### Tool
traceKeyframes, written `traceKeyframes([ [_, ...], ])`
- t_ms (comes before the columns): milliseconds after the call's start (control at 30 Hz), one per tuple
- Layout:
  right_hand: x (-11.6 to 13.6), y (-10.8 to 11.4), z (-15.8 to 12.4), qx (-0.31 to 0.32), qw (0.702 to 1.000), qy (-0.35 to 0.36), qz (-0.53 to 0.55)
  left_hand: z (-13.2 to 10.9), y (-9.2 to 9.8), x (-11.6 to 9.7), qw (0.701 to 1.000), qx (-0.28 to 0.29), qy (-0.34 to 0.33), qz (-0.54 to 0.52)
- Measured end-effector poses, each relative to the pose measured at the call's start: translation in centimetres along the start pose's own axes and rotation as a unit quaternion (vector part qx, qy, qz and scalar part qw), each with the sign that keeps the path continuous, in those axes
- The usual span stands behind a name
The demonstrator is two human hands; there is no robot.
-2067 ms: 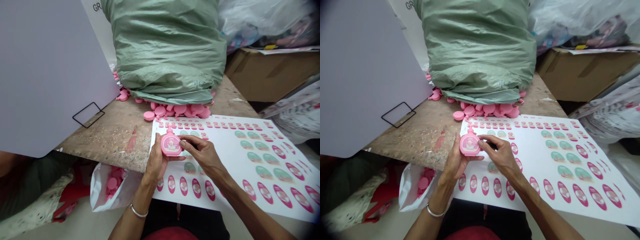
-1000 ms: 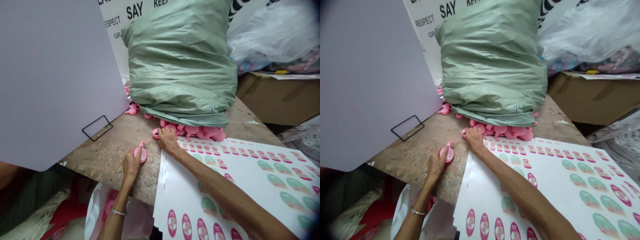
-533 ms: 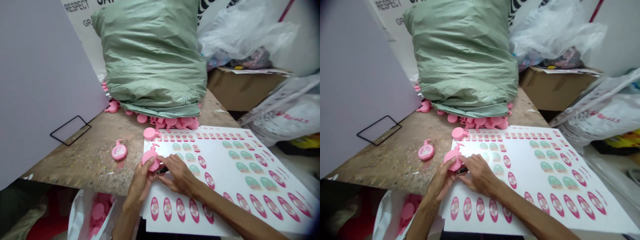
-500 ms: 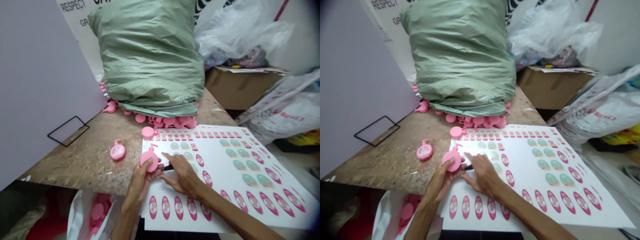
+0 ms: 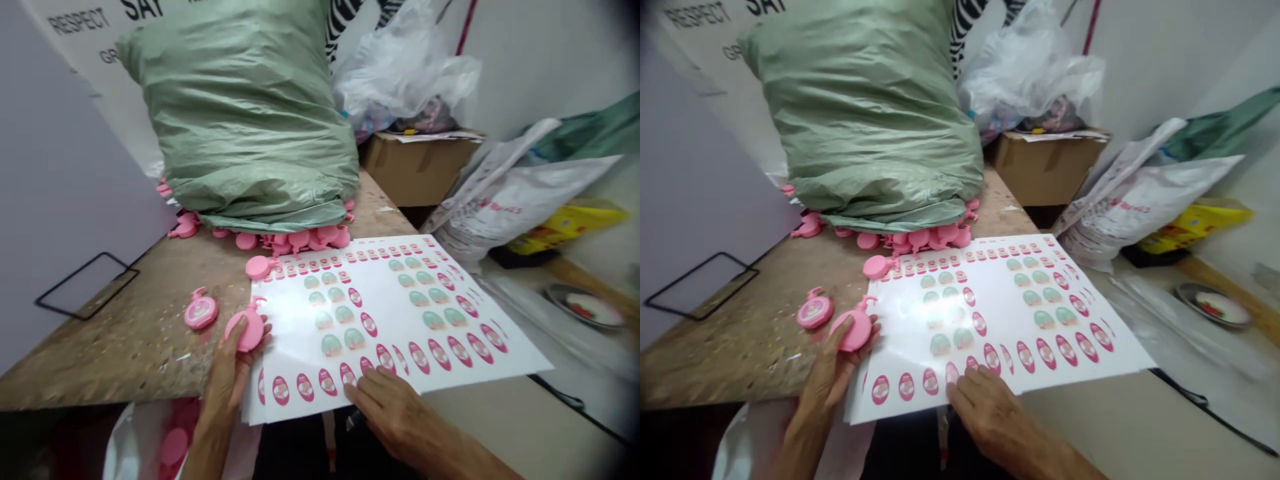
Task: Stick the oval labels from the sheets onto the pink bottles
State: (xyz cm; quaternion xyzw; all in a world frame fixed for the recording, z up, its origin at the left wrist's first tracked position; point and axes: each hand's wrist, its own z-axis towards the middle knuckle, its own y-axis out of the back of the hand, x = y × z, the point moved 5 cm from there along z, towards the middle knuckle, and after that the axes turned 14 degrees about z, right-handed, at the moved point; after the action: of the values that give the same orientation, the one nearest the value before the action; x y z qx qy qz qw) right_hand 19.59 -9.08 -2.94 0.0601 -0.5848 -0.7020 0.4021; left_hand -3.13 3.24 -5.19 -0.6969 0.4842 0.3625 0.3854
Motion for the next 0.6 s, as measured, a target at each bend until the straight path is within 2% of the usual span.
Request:
traceKeyframes([
  [133, 1.2, 4.1, -1.0, -0.061, 0.993, 0.023, -0.098, -0.1, -0.1, -0.4, 0.999, -0.007, -0.020, -0.032],
  [267, 0.6, 6.8, -5.4, -0.083, 0.979, 0.002, -0.187, -0.7, -2.0, 0.7, 1.000, 0.025, 0.005, -0.011],
  [433, -3.3, 7.5, -12.0, -0.062, 0.968, -0.031, -0.240, -1.0, -4.4, 2.4, 0.997, 0.069, 0.024, 0.002],
  [600, -8.0, 7.8, -15.7, -0.047, 0.965, -0.064, -0.250, -0.8, -4.5, 2.5, 0.996, 0.086, 0.016, -0.006],
])
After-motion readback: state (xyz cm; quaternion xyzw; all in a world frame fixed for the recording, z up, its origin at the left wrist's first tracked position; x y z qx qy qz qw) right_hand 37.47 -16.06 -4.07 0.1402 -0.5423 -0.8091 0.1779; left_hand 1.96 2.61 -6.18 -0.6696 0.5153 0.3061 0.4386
